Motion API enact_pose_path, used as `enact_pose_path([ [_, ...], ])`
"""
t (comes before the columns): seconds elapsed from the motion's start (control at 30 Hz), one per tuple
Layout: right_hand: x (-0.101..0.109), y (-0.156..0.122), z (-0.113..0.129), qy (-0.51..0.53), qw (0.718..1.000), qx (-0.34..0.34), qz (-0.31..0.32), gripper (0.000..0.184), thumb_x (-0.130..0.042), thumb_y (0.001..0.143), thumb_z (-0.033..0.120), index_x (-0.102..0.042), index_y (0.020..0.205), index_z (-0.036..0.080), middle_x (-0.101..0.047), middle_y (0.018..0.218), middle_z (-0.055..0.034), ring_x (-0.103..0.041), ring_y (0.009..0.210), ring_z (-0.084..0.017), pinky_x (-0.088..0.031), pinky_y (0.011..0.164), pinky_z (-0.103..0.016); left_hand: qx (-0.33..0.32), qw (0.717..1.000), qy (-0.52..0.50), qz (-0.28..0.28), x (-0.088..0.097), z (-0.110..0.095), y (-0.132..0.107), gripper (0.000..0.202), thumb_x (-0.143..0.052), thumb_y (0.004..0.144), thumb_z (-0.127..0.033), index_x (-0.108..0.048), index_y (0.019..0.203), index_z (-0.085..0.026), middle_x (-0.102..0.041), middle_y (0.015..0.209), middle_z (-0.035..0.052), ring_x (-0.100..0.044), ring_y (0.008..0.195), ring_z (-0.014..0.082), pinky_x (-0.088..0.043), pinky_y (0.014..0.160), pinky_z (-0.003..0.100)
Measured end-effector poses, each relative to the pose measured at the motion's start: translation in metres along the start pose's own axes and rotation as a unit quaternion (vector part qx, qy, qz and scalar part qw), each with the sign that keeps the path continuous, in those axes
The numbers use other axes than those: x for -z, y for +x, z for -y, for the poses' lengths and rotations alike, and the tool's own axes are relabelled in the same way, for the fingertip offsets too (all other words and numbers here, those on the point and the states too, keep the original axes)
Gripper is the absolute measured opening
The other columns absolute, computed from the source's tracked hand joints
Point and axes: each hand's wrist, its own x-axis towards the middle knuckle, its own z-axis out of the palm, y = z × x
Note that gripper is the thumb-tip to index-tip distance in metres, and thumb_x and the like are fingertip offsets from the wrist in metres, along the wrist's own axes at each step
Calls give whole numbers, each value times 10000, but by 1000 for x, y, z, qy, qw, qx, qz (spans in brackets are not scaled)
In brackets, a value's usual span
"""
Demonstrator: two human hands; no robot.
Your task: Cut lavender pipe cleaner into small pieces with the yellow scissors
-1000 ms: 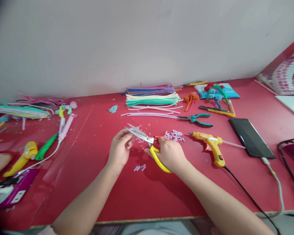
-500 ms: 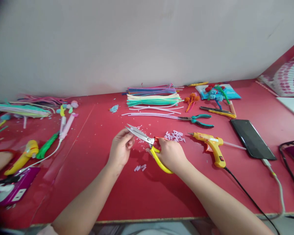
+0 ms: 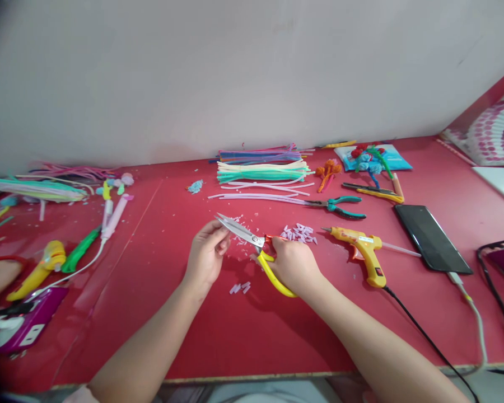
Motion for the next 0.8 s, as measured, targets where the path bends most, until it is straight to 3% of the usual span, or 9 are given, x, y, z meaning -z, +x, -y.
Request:
enact_pose_path([
  [0.27, -1, 1, -4, -25, 1000, -1, 5, 426, -350, 714, 578, -493, 614, 189, -528, 503, -29, -457, 447, -120, -197, 435, -218, -3, 1000, 6, 18, 0, 0, 0, 105, -590, 651, -218, -557, 724, -152, -485, 557, -34, -352, 414, 19, -215, 371, 156],
  [0.5, 3, 3, -4, 2, 1000, -23, -13, 355, -412, 695, 547, -486, 683, 200, -538, 554, -14, -486, 504, -130, -234, 467, -209, 33, 999, 1, 43, -2, 0, -2, 131, -586, 658, -246, -532, 730, -150, -487, 592, -26, -365, 426, 25, -216, 376, 159],
  [0.63, 7, 5, -2, 130, 991, -20, -4, 301, -420, 712, 473, -486, 655, 185, -508, 546, 3, -453, 502, -110, -260, 458, -201, 88, 992, 32, 82, -5, 0, -5, 147, -587, 655, -264, -543, 742, -154, -482, 579, -24, -367, 420, 34, -208, 376, 165],
  [0.8, 14, 3, 3, 367, 930, 0, 11, 222, -417, 726, 374, -506, 742, 171, -498, 590, 26, -440, 526, -87, -332, 497, -189, 147, 969, 85, 180, -10, 2, -12, 123, -566, 670, -264, -564, 714, -149, -465, 555, -20, -357, 413, 39, -195, 380, 177],
])
